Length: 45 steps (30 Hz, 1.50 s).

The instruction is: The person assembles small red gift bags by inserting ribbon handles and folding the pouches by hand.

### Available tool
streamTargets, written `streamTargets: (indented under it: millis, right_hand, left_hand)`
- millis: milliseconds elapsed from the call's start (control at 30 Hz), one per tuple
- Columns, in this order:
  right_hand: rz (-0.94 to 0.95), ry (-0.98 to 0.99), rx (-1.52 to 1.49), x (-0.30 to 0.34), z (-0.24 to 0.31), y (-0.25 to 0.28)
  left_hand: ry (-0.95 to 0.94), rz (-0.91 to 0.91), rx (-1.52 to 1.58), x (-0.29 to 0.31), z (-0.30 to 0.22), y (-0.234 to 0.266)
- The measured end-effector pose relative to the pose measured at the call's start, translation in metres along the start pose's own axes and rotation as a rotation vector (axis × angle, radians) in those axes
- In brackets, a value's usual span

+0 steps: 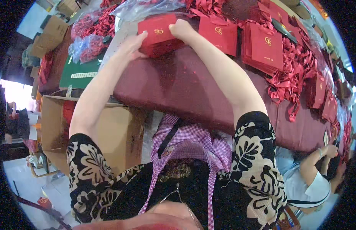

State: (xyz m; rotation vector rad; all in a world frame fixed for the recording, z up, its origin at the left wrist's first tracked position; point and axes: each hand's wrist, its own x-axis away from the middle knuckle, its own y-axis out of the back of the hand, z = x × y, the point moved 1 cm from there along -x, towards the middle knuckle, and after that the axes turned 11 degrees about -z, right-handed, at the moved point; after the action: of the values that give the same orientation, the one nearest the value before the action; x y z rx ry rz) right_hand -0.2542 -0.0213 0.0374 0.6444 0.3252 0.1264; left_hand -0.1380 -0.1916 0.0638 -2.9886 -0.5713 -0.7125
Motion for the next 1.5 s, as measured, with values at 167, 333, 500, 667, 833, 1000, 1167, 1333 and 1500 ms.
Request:
streamTargets:
  millis: [167,333,500,667,833,1000,1167,1333,1500]
  right_hand:
    - [0.160,0.071,-0.003,0.052,0.021,0.017]
    - [0.257,0.045,-0.140,0.088,0.031,0.029]
    - [0.187,0.045,-0.221,0.099,0.038,0.032]
    - [0.013,0.152,-0.445,0.113,0.057,0.038]
    - [0.033,-0.082,-1.175,0.126,0.066,0.068]
    - [-0.045,-0.187,-1.259,0.142,0.051,0.111]
    - [-0.536,0.559,-0.198,0.197,0.010,0.161]
    - [-0.338,0.724,0.264,0.257,-0.028,0.131]
    - [-0.072,0.561,0.101,0.272,-0.057,0.133]
  left_hand:
    - [0.057,-0.016,0.011,0.067,0.021,0.021]
    - [0.140,0.034,-0.060,0.110,0.026,0.039]
    - [0.007,-0.009,-0.178,0.123,0.013,0.038]
    - [-0.101,-0.050,-0.079,0.142,0.007,0.034]
    - [-0.295,-0.082,0.079,0.139,0.007,0.015]
    - [-0.433,-0.051,0.025,0.127,0.017,-0.012]
    - [-0.699,-0.102,0.046,0.132,0.048,-0.047]
    - [-0.463,0.074,0.124,0.134,0.102,-0.091]
    - [-0.476,-0.019,-0.203,0.114,0.127,-0.106]
